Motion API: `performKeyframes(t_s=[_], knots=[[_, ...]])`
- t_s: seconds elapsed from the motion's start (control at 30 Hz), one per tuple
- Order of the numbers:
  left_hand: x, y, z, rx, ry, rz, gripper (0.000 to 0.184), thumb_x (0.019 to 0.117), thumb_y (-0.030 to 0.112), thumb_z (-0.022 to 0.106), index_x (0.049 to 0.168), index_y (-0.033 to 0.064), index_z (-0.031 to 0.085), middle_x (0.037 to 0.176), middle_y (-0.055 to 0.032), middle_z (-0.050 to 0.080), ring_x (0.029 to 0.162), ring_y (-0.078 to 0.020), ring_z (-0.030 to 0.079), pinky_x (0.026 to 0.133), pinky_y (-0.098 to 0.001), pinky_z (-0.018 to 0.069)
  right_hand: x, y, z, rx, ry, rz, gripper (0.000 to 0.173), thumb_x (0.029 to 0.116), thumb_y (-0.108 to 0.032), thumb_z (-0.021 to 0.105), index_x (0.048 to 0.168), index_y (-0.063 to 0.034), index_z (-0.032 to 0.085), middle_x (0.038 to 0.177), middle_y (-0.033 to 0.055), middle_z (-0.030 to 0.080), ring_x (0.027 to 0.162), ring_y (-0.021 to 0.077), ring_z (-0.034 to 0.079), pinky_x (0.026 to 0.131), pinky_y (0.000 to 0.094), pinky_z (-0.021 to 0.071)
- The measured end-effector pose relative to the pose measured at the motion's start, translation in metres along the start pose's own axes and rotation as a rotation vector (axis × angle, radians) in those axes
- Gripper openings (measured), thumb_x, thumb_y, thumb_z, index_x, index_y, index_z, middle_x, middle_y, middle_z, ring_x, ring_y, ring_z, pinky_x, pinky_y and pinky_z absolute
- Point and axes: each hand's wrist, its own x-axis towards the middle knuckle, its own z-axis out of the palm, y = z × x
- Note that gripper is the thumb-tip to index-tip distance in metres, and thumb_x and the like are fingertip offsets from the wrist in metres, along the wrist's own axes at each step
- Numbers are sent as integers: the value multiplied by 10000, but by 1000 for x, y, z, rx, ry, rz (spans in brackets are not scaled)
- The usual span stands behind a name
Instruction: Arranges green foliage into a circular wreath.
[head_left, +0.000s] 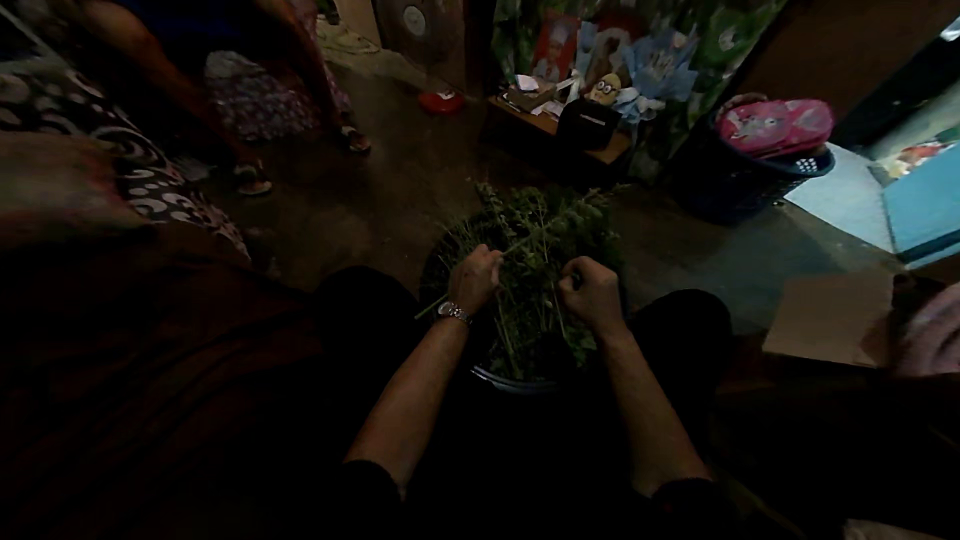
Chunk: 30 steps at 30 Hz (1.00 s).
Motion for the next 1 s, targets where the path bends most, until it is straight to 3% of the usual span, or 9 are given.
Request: performKeyframes(t_s=[0.1,0.2,0.3,0.37,0.5,0.6,0.73,0.83,1.0], knots=[[5,-9,-12,-158,67,-69,292,1071,130,518,1210,-62,688,1136,-263,666,1073,-407,657,984,-544,506,2,14,-21,15,144,-42,133,873,-11,685,982,62,708,898,204,708,763,310,689,709,471,581],[3,-6,-14,-311,100,-80,272,1063,104,529,1186,-91,674,1155,-264,666,1082,-376,656,988,-505,501,4,28,-22,70,171,-33,143,893,-4,660,1010,66,703,925,213,703,774,289,678,710,438,572],[-1,2,-12,-410,70,-92,277,1071,126,528,1197,-81,662,1178,-236,669,1073,-311,658,974,-452,509,9,36,-12,70,-53,91,246,994,-107,645,1179,52,682,1200,253,659,1077,387,660,930,524,545],[-3,5,-12,-447,26,-94,294,1082,146,513,1219,-80,644,1183,-230,666,1065,-291,655,969,-443,506,10,41,-2,88,-73,91,276,1018,-147,628,1215,41,674,1301,259,611,1193,426,595,1006,545,502],[-7,10,-4,-465,-30,-64,278,1083,155,509,1215,-51,640,1148,-208,668,1010,-262,655,927,-437,520,10,43,14,52,268,-43,206,1002,-125,624,1120,26,701,1156,223,665,1105,384,636,960,504,535],[-11,13,2,-453,-71,-16,263,1074,127,516,1216,-56,641,1181,-213,656,1018,-267,655,928,-430,526,14,44,20,-117,451,-175,241,982,-135,638,1174,-6,705,1204,209,666,1191,410,597,1048,531,468],[-13,13,7,-451,-77,61,230,1057,81,529,1177,-70,655,1127,-207,660,1005,-251,650,919,-398,526,17,45,24,-231,349,-208,290,1004,-178,625,1261,-61,692,1337,165,645,1330,457,502,1091,635,373],[-13,14,6,-447,-97,61,224,1056,68,521,1172,-69,655,1102,-200,651,952,-243,639,865,-390,530,19,52,29,-253,287,-218,239,985,-170,656,1191,-72,725,1269,160,684,1301,478,524,1067,687,358],[-12,10,5,-438,-107,99,223,1054,56,513,1165,-69,660,1084,-198,650,935,-251,642,860,-400,534,20,51,28,-264,301,-167,242,958,-166,693,1181,-80,731,1160,186,694,1187,459,588,1016,661,404]])
